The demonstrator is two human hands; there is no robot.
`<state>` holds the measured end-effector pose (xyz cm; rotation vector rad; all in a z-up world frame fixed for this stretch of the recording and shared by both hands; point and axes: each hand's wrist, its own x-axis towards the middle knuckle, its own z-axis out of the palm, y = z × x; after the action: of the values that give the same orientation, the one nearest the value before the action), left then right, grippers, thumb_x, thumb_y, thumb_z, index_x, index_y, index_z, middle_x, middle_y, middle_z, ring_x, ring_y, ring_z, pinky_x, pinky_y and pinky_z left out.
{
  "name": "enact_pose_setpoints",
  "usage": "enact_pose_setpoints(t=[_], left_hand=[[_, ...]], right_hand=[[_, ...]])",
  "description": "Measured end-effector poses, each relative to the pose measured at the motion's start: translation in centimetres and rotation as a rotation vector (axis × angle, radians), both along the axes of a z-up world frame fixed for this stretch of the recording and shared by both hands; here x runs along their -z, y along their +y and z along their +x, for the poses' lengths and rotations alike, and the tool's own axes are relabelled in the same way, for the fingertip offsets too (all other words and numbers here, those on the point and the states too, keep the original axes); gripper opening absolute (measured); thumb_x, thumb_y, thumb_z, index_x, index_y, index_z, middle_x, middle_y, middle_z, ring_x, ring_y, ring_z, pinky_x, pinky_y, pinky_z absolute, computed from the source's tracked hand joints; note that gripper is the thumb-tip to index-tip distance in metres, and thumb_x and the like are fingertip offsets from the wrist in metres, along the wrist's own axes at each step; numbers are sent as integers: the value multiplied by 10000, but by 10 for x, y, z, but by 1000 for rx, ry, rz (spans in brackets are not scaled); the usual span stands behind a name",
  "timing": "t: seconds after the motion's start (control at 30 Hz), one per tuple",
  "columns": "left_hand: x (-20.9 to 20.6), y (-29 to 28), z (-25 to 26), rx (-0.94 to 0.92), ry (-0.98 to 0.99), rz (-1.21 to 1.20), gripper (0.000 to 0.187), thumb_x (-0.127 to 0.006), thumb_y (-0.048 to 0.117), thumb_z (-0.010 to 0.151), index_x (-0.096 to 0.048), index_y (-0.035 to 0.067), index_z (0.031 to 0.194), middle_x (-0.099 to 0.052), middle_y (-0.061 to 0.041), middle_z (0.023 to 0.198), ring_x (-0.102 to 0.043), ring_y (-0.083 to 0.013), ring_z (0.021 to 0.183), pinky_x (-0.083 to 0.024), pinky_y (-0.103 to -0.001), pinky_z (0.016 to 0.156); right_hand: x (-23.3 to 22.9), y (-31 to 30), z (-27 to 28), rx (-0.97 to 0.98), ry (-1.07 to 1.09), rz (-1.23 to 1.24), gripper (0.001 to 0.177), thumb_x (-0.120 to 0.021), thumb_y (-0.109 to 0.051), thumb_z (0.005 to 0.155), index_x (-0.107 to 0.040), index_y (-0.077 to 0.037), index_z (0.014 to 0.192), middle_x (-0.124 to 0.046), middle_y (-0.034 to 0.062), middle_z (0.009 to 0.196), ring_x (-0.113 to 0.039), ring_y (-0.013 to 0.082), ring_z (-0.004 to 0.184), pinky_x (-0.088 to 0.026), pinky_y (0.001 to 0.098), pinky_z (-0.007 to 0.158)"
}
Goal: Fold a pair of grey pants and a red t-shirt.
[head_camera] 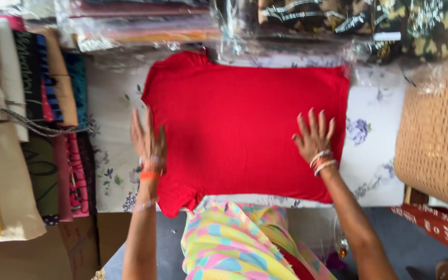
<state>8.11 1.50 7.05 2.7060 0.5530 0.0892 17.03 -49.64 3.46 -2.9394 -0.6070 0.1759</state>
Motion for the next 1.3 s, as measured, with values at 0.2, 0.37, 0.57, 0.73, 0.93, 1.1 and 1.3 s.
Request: enact_pose_setpoints(t=[0.2,0.37,0.57,0.73,0.93,1.1,1.3], left_hand=[[42,-43,-208,-344,177,-55,826,-667,437,970,-334,22,1601,-381,-302,1520,-404,-464,1370,-364,-562,1110],[26,-61,-238,-490,394,-163,672,-729,506,900,-533,54,1356,-645,-189,1252,-636,-361,1148,-476,-514,951],[95,-4,-269,-551,564,-438,441,-838,402,843,-725,27,1045,-712,-63,793,-720,-255,758,-539,-360,724],[46,14,-234,-704,204,-1300,208,-661,224,946,-597,63,1062,-738,-24,926,-715,-108,781,-590,-282,655],[-2,2,-190,-715,-154,-1616,166,-638,61,959,-528,92,1080,-703,-77,940,-725,-166,824,-624,-332,703],[34,12,-195,-634,-333,-1656,257,-640,-11,988,-479,88,1162,-697,-103,999,-714,-177,886,-617,-340,802],[57,26,-206,-595,-287,-1503,381,-622,-29,1006,-422,173,1258,-612,-50,952,-630,-113,846,-559,-285,793]], right_hand=[[3,-32,-163,-57,62,84,743,-368,-635,998,-319,-195,1595,-243,207,1663,-180,452,1527,-52,683,1201],[18,-48,-228,-14,108,57,729,-420,-613,970,-327,-232,1585,-242,168,1669,-185,388,1541,-60,665,1218],[12,-24,-228,59,57,115,687,-458,-564,999,-352,-207,1576,-279,166,1653,-212,367,1543,-67,655,1234],[19,14,-217,-99,-5,205,751,-557,-596,937,-367,-205,1550,-304,148,1617,-252,339,1503,-88,656,1213],[16,22,-210,-106,6,153,831,-668,-611,866,-386,-239,1554,-341,117,1628,-278,311,1521,-112,624,1242],[14,-21,-209,84,-12,107,879,-832,-304,678,-469,-198,1472,-411,101,1570,-364,314,1477,-156,613,1229],[10,-103,-200,313,-140,83,669,-758,114,675,-641,-223,1241,-551,23,1494,-478,248,1472,-219,570,1280]])
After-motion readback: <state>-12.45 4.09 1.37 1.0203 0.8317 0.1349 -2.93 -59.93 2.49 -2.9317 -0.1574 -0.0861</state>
